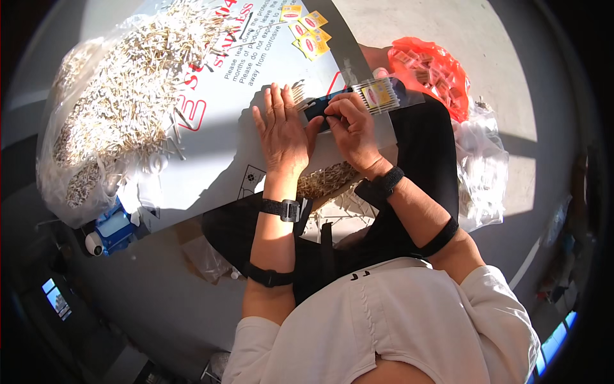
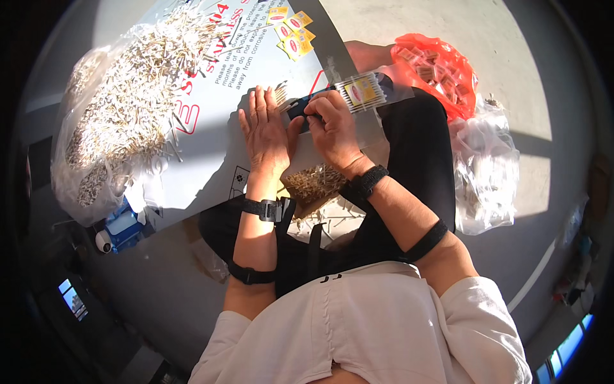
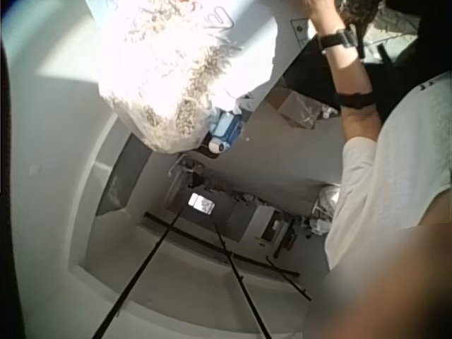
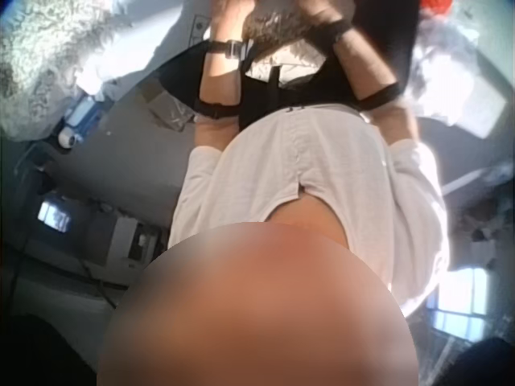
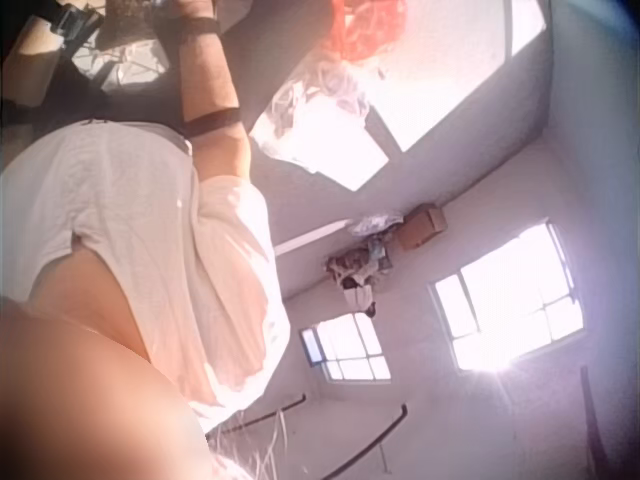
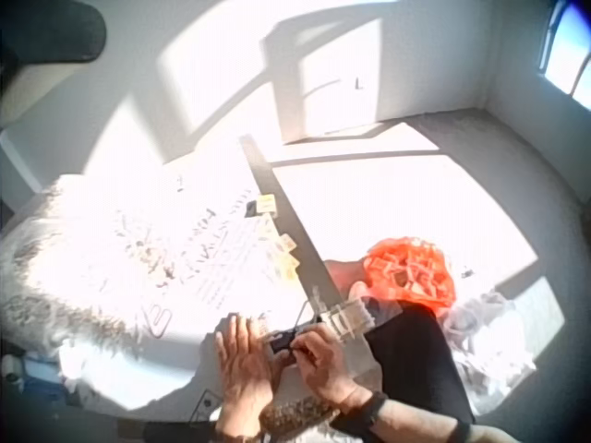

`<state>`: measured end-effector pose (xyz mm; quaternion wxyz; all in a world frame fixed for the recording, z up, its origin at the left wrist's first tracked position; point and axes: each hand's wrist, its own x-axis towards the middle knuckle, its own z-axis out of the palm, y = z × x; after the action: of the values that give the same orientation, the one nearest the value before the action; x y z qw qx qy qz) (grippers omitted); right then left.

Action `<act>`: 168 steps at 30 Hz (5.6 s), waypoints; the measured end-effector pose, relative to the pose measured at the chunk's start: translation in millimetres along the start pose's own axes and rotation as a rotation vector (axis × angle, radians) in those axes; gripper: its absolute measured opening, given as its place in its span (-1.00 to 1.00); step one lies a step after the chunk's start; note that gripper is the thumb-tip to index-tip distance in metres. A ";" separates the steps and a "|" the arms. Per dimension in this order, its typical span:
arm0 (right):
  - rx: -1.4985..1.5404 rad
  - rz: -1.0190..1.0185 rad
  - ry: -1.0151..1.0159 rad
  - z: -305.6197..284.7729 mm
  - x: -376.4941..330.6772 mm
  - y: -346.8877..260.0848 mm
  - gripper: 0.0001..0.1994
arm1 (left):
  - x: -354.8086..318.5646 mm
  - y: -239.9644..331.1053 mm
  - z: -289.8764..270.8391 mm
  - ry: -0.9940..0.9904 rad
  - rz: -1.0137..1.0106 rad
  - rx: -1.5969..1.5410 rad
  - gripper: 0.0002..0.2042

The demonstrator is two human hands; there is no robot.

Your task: Organizing and placing small swabs into a display holder.

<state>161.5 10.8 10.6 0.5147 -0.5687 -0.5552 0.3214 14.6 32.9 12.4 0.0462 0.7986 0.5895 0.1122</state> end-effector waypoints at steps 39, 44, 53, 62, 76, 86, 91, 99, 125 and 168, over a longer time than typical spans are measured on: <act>-0.429 -0.410 -0.781 9.2 123.2 17.6 -0.93 | 1.9 7.2 12.1 0.040 -0.111 0.023 -0.12; -0.438 -0.391 -0.769 12.2 123.9 17.9 -0.96 | 2.3 7.4 10.5 0.013 -0.114 0.050 -0.14; -0.161 -0.255 -0.260 18.3 79.8 11.2 -0.87 | 1.1 -11.6 11.7 0.230 -0.122 -0.430 -0.29; 0.350 0.061 0.169 30.2 -14.7 2.7 -0.76 | -34.3 29.8 18.4 0.608 -0.436 -1.175 -0.41; -0.454 -0.244 -0.239 1.5 56.5 13.3 -0.94 | -8.8 -8.5 -2.1 0.378 -0.185 -0.466 -0.43; -0.351 -0.344 -0.393 -21.0 64.6 4.1 -0.91 | -37.9 -37.3 -3.1 0.481 -0.322 -0.616 -0.46; -0.335 -0.221 -0.734 -44.9 25.5 -28.6 -0.87 | -41.7 -63.3 -7.3 0.525 -0.448 -0.562 -0.57; -0.276 -0.147 -0.837 -47.7 -8.5 -32.6 -0.84 | -7.8 -147.3 -24.4 0.558 -0.723 -0.282 -0.91; -0.140 -0.002 -0.416 -31.6 -0.4 -16.8 -0.93 | 60.3 -68.5 -20.5 0.052 0.052 -0.350 -0.89; -0.269 -0.138 -0.129 1.6 46.1 14.5 -0.88 | -7.8 -3.1 2.4 0.038 -0.024 -0.124 -0.29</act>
<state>172.5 57.6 6.0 0.4181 -0.5710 -0.6631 0.2438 10.0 26.5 8.5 0.0858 0.7847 0.5918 0.1632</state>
